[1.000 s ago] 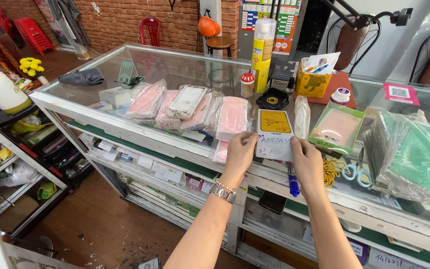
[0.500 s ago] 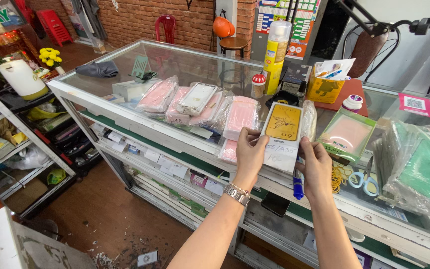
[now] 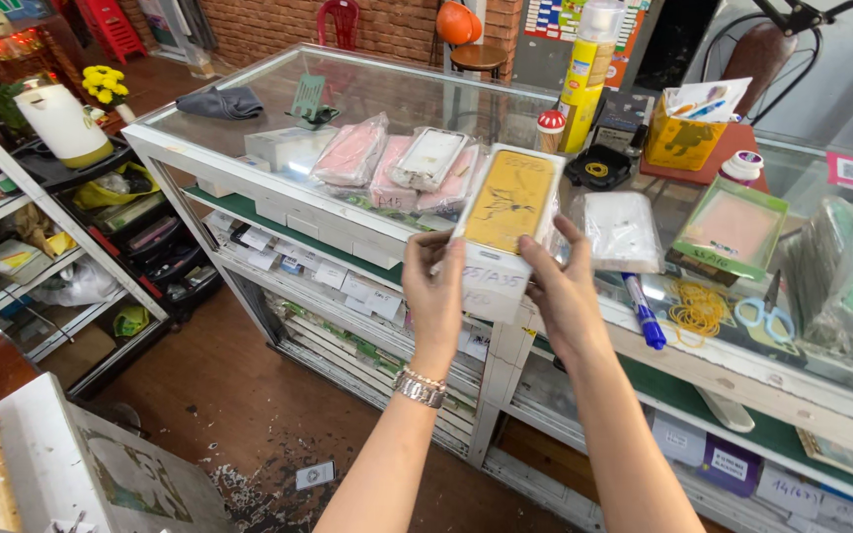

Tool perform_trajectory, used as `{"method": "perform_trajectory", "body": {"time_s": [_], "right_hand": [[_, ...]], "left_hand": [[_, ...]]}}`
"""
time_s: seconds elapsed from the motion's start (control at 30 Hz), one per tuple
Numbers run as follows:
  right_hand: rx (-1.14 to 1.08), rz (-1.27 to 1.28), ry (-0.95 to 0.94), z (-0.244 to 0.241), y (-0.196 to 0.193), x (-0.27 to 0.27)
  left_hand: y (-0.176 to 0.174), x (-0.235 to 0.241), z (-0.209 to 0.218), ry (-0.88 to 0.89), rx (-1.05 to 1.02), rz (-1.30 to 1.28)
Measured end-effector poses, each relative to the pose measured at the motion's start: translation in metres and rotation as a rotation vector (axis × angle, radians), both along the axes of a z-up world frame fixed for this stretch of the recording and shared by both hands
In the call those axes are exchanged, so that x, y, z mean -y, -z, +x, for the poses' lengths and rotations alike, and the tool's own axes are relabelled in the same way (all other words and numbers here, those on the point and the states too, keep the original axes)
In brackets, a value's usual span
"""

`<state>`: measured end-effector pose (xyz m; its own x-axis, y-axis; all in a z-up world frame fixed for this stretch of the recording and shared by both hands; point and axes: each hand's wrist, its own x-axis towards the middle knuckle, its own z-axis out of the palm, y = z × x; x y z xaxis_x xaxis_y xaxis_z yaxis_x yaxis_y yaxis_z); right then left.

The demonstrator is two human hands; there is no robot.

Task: The person retrieves small boxes and packaged phone screen protectors from a glass display cabinet, places them on the counter, and uses a blue marker to write labels on the plastic packaging. The person then stacks the labeled packages on the counter.

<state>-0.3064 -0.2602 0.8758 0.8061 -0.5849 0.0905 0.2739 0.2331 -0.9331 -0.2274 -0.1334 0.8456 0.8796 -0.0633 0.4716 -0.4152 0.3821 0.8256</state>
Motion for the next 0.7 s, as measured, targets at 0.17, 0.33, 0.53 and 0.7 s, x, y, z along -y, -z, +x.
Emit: {"method": "perform_trajectory", "body": {"time_s": [0.17, 0.33, 0.53, 0.7], "right_hand": [[-0.063, 0.015, -0.159, 0.012, 0.004, -0.086], [-0.123, 0.061, -0.242, 0.019, 0.023, -0.165], [-0.246, 0.117, -0.284, 0.023, 0.064, -0.225], [-0.279, 0.299, -0.26, 0.025, 0.119, -0.257]], "left_hand": [[0.019, -0.081, 0.009, -0.128, -0.175, -0.083], [0.039, -0.152, 0.01, -0.253, -0.195, -0.123], [0.078, -0.212, 0.013, -0.315, -0.249, -0.119], [0.126, -0.241, 0.016, -0.421, -0.264, 0.057]]}}
